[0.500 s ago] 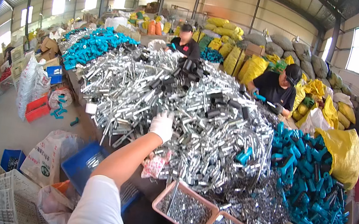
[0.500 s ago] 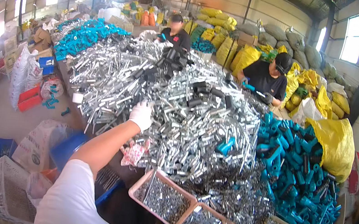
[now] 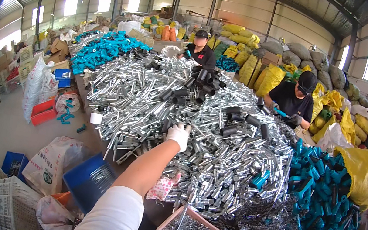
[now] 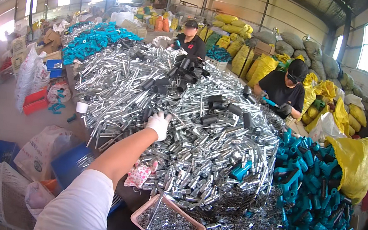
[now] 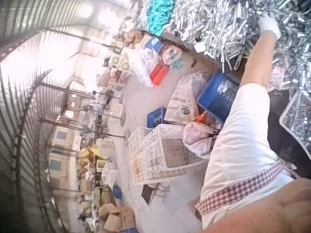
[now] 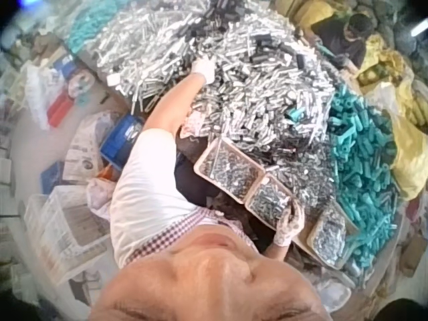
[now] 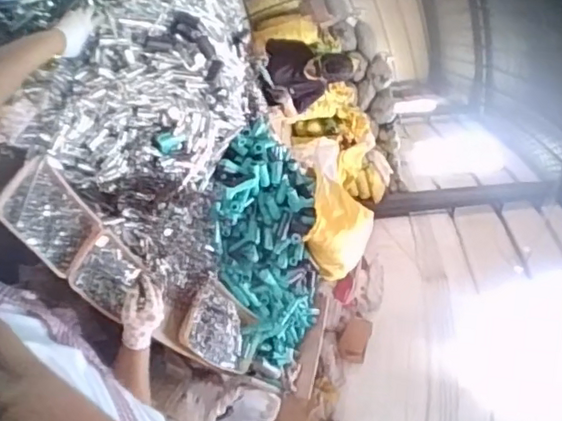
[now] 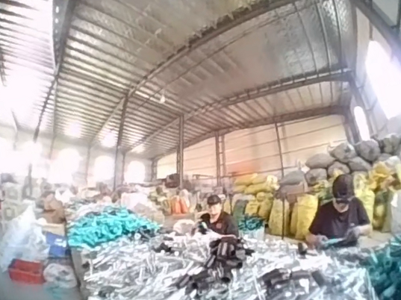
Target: The person assembles tools by inserting metal pins and springs into metal tubes, fitting the tubes into plastic handles, and placing the completed handles into a crate.
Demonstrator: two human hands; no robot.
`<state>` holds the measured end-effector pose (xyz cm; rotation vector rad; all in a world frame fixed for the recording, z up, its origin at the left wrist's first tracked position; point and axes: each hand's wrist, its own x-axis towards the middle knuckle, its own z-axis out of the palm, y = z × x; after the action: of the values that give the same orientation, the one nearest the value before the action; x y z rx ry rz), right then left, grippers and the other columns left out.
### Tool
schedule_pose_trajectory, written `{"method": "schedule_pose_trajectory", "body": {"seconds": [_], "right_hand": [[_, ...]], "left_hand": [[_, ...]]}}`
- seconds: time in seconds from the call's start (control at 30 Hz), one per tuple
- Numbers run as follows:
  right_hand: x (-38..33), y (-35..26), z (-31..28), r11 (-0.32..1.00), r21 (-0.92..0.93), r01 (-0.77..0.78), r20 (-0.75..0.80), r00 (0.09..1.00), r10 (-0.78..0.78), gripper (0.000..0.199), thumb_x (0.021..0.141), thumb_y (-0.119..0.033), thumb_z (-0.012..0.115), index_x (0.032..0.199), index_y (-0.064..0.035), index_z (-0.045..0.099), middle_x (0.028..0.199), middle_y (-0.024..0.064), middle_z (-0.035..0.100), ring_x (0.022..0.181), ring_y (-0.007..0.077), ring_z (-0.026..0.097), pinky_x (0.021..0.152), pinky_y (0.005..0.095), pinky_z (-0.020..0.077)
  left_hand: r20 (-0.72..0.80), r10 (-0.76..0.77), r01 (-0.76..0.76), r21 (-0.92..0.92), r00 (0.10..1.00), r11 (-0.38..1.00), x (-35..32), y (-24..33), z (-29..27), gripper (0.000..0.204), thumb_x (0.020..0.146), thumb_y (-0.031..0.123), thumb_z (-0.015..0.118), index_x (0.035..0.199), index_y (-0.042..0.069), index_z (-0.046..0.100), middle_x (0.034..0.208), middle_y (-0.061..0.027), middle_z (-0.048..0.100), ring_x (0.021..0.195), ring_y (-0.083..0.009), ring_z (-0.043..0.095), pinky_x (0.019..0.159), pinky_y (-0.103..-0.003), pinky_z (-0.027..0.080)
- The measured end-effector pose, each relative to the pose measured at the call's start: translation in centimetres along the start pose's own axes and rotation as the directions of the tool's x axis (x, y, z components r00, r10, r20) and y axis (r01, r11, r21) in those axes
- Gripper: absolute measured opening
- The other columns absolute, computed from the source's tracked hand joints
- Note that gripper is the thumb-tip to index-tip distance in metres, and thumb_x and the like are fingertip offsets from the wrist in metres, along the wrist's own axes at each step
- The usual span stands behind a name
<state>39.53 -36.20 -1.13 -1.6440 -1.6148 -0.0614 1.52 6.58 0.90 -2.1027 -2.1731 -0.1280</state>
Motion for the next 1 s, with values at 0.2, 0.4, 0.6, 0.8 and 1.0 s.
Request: {"method": "schedule_pose_trajectory", "body": {"seconds": [0.2,0.4,0.6,0.8,1.0], "right_hand": [[0.21,0.07,0.16,0.998,0.026,-0.053,0.012,0.999,0.053,0.026,0.09,-0.013,0.06,0.108,0.004,0.065,0.105,0.0207,0.067,0.097,0.035,0.064,0.089,0.0407,0.0498],[0.14,-0.12,-0.01,0.999,-0.014,-0.041,0.002,0.999,0.041,0.026,0.089,-0.014,0.061,0.108,0.0029,0.065,0.105,0.0198,0.067,0.096,0.0356,0.064,0.088,0.041,0.05],[-0.07,0.11,0.07,0.997,-0.022,-0.072,0.021,0.997,0.073,0.026,0.09,-0.017,0.061,0.107,0.0015,0.066,0.104,0.0191,0.068,0.096,0.0355,0.064,0.087,0.0416,0.05],[-0.04,0.16,0.14,0.997,0.002,-0.073,0.001,0.997,0.073,0.028,0.09,-0.019,0.06,0.108,0.0014,0.066,0.104,0.0189,0.068,0.096,0.0353,0.064,0.088,0.0417,0.0496],[0.24,-0.35,0.09,0.997,0.044,-0.062,-0.003,0.998,0.063,0.027,0.09,-0.017,0.06,0.108,0.0017,0.066,0.104,0.0192,0.068,0.096,0.0355,0.064,0.089,0.0417,0.0497]], "left_hand": [[0.016,0.006,-0.007,0.042,1.0,0.999,0.05,-0.16,0.26,0.059,0.084,0.02,0.061,0.137,0.011,0.036,0.137,-0.0212,0.039,0.115,-0.0344,0.052,0.093,-0.042,0.046],[0.031,-0.002,0.001,0.019,1.0,1.0,0.08,-0.3,0.2,0.066,0.081,0.019,0.063,0.14,0.012,0.034,0.139,-0.0206,0.038,0.117,-0.0341,0.051,0.093,-0.042,0.046],[-0.033,0.013,-0.012,0.022,0.999,1.0,0.17,-0.5,0.88,0.066,0.075,0.017,0.065,0.134,0.007,0.036,0.132,-0.0239,0.041,0.112,-0.036,0.053,0.093,-0.043,0.046],[-0.021,0.017,-0.016,0.033,1.0,0.999,0.09,-0.41,0.74,0.068,0.075,0.018,0.066,0.135,0.007,0.035,0.133,-0.0237,0.041,0.114,-0.0359,0.052,0.093,-0.043,0.046],[0.008,-0.005,0.005,0.048,1.0,0.999,0.18,-0.22,0.65,0.065,0.081,0.022,0.063,0.139,0.01,0.035,0.14,-0.0204,0.038,0.117,-0.0344,0.05,0.094,-0.043,0.045]]}}
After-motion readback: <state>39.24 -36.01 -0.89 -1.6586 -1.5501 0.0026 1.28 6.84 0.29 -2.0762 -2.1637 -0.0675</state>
